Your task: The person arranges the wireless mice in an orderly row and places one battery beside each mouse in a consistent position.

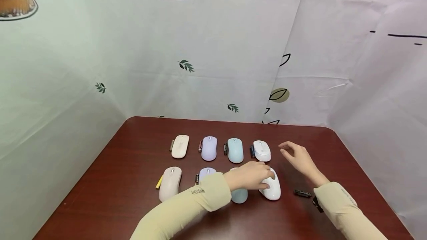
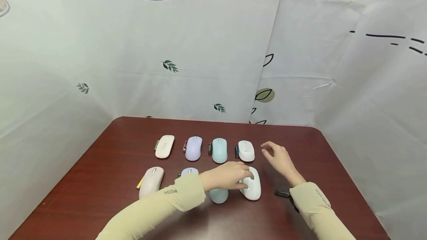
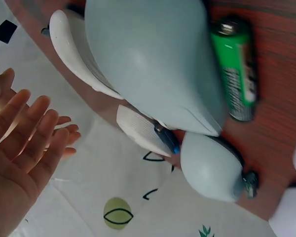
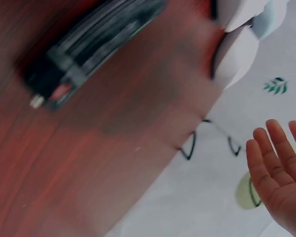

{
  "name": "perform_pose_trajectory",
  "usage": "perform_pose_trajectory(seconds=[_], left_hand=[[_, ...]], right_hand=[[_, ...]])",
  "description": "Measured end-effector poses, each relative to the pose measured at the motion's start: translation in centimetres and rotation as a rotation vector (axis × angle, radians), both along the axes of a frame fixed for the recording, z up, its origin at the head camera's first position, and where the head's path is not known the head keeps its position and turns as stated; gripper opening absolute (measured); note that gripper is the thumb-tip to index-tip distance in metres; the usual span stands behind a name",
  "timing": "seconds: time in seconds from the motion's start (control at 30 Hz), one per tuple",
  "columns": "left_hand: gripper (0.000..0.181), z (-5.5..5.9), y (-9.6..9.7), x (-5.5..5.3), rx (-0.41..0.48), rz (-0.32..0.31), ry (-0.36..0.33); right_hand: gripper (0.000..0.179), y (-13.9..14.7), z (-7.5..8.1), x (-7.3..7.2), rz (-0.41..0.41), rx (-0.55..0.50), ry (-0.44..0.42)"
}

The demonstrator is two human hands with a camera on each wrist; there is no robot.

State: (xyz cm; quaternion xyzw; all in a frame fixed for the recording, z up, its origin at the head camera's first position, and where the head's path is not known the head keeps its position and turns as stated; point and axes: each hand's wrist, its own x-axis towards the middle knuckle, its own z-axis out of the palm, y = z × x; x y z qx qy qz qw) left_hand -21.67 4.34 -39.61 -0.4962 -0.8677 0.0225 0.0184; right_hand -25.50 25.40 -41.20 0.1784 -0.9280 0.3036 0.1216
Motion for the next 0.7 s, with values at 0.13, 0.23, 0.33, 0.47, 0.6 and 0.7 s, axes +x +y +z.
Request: perform_pose_trajectory(seconds=[0.13, 0.23, 0.33, 0.47, 0.6, 0.7], left_hand=[[0.030, -0.4, 1.8, -0.1, -0.052, -0.038, 0.073], [0.029, -0.7, 3.1, -0.1, -0.111, -0.085, 0.185], [0.030, -0.7, 4.3, 0.0, -0.143, -0.111, 0.246], [0.029, -0.6, 6.2, 0.1, -0.157, -0.134, 0.276], [0.020, -0.7, 8.3, 0.4, -0.154, -0.108, 0.322], [0.016, -1.3, 9.8, 0.9, -0.123, -0.032, 0.303]], right_hand=[[0.016, 1.3, -0.3, -0.5, -0.008, -0.005, 0.021], [0.016, 2.2, -0.4, -0.8, -0.008, -0.023, 0.055], [0.016, 3.2, -0.4, -1.1, -0.012, -0.038, 0.081], [0.015, 4.7, -0.5, -1.4, -0.029, -0.038, 0.119], [0.014, 6.2, -0.6, -1.8, -0.062, -0.016, 0.166], [0.013, 7.2, -0.7, -2.1, -0.085, 0.009, 0.174]])
